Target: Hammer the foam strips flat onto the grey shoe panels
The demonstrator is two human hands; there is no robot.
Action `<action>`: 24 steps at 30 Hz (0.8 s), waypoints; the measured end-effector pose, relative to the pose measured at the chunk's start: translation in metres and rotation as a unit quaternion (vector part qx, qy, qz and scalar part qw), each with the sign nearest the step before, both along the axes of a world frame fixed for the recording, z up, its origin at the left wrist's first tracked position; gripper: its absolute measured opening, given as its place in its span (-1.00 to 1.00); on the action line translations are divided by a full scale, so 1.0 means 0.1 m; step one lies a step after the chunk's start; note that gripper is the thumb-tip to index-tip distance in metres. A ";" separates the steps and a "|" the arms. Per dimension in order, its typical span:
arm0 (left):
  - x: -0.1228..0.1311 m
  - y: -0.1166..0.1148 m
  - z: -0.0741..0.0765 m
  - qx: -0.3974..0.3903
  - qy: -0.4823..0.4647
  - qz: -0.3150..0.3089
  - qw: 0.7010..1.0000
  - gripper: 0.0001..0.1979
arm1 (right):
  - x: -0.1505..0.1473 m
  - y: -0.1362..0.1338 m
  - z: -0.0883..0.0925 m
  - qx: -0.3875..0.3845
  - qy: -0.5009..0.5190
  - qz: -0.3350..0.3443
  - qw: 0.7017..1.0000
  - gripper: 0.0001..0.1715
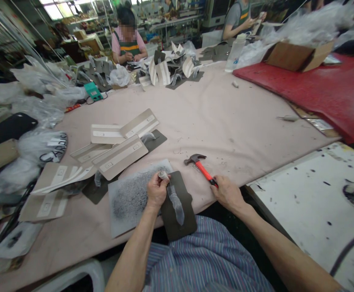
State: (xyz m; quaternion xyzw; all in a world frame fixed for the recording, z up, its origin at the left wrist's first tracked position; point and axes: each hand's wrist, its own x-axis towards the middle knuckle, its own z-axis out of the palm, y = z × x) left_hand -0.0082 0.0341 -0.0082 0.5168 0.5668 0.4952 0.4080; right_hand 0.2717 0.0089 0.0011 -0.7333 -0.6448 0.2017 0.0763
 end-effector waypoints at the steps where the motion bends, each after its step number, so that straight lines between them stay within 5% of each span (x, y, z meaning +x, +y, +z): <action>1: 0.01 0.00 0.00 0.001 0.009 0.007 1.000 -0.85 | -0.02 0.04 0.03 -0.041 0.071 -0.028 0.996 -0.73; 5: 0.06 -0.04 0.05 0.028 0.065 0.014 0.997 -0.87 | -0.13 0.24 0.24 -0.214 0.358 -0.097 0.904 -0.85; 7: 0.06 -0.06 0.07 0.054 0.104 0.008 0.993 -0.87 | -0.23 0.28 0.40 -0.242 0.406 -0.088 0.877 -0.93; 9: 0.07 -0.08 0.07 0.068 0.129 0.002 0.989 -0.86 | -0.34 0.26 0.60 -0.237 0.441 -0.089 0.861 -0.80; 12: 0.06 -0.09 0.03 0.068 0.141 -0.004 0.988 -0.84 | -0.44 0.13 0.86 -0.093 0.422 -0.039 0.901 -0.65; 15: 0.06 -0.08 0.00 0.072 0.151 -0.009 0.986 -0.84 | -0.43 -0.03 0.97 0.106 0.266 0.097 0.953 -0.63; 19: 0.05 -0.08 0.00 0.073 0.179 -0.002 0.981 -0.90 | -0.35 -0.08 1.10 0.090 0.067 0.259 0.959 -0.70; 21: 0.06 -0.09 0.01 0.076 0.177 -0.006 0.981 -0.90 | -0.33 -0.04 1.30 0.116 0.053 0.273 0.953 -0.70; 24: 0.06 -0.09 0.02 0.084 0.159 -0.014 0.984 -0.85 | -0.39 0.00 1.59 0.269 0.135 0.173 0.938 -0.66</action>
